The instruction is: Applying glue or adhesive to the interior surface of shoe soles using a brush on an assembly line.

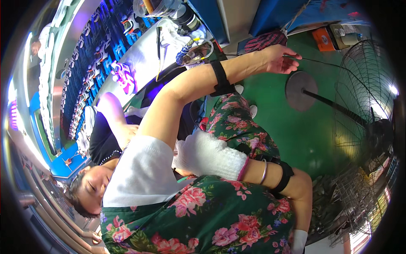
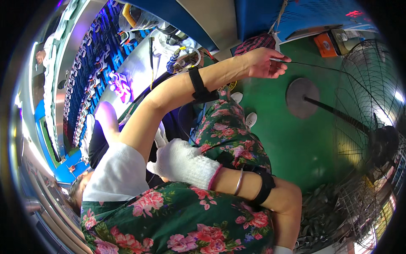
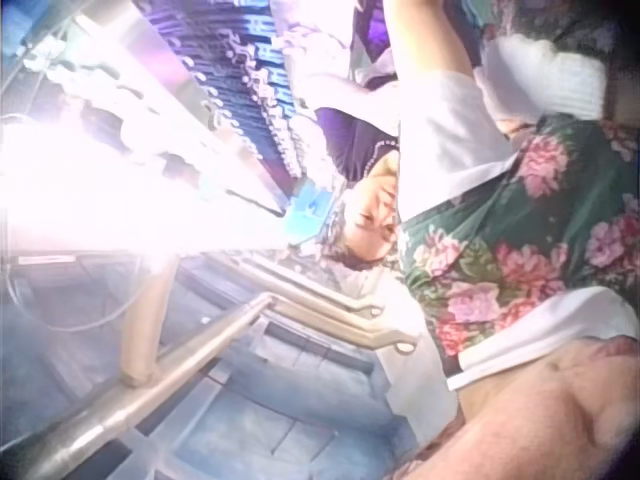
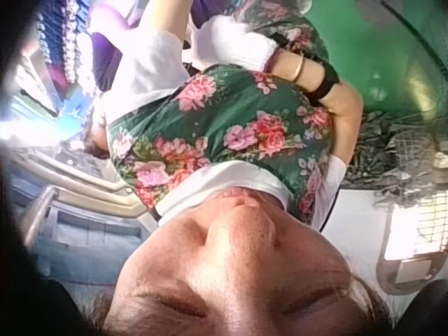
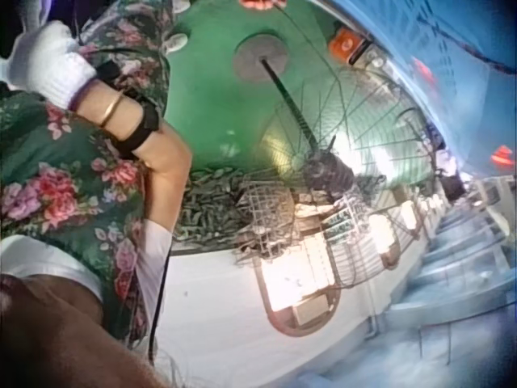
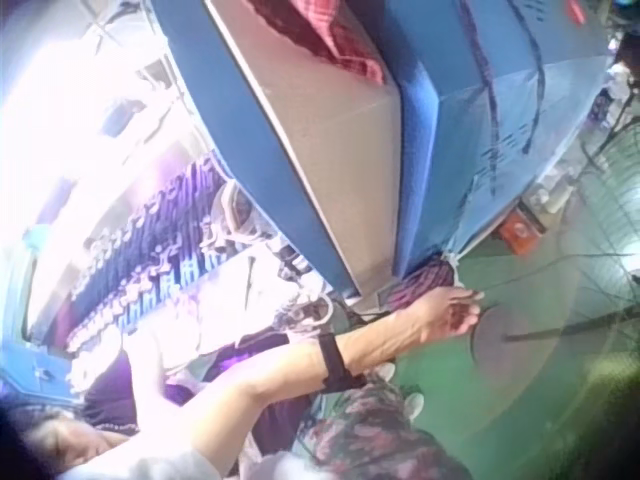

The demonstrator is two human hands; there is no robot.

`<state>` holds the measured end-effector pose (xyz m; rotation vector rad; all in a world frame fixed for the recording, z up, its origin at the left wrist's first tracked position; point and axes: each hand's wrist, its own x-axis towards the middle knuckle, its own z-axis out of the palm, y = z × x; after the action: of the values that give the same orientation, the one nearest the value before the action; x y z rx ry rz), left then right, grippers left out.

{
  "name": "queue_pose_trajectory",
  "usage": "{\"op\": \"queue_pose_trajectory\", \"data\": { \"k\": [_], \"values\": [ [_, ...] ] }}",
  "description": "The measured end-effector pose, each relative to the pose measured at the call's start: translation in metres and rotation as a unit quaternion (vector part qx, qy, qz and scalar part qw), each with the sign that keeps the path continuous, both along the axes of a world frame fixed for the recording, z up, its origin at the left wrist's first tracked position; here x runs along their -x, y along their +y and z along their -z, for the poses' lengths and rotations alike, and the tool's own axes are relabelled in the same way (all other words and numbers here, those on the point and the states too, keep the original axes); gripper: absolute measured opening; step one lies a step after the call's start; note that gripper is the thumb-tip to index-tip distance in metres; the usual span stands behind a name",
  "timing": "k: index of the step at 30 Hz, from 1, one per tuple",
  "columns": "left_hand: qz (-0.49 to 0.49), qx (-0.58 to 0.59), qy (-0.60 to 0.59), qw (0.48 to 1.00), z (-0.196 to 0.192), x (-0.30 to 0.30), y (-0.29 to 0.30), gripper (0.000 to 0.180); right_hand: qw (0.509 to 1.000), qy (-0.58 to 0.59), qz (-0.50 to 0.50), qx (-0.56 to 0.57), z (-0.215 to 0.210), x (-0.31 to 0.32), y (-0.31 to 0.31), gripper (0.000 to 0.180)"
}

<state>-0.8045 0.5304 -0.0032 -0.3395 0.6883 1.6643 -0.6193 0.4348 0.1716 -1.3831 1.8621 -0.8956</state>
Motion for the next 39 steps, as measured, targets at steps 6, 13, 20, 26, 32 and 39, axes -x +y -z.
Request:
{"op": "queue_pose_trajectory", "data": {
  "k": [6,13,20,26,32,39],
  "values": [
    [0.030,0.002,-0.014,0.999,0.001,0.001,0.008,0.025,0.991,-0.033,0.004,0.132,0.008,-0.011,-0.013,0.025],
    [0.050,0.040,-0.010,0.998,0.002,-0.002,0.020,0.025,0.967,-0.160,0.069,0.188,-0.001,-0.018,-0.022,0.029],
    [0.007,0.064,-0.024,0.998,0.011,0.004,0.013,0.025,0.948,-0.249,-0.002,0.200,-0.009,0.003,-0.002,0.035],
    [-0.008,0.007,-0.057,0.998,0.003,-0.010,0.000,0.027,0.919,-0.177,0.193,0.295,-0.017,0.030,0.110,0.027],
    [0.009,-0.012,-0.089,0.996,0.007,-0.044,-0.015,0.027,0.879,-0.277,0.324,0.212,-0.024,0.004,0.184,0.023],
    [-0.014,-0.014,-0.123,0.992,0.022,-0.056,0.007,0.025,0.824,-0.363,0.419,0.114,-0.039,-0.028,0.217,0.024]
  ]
}}
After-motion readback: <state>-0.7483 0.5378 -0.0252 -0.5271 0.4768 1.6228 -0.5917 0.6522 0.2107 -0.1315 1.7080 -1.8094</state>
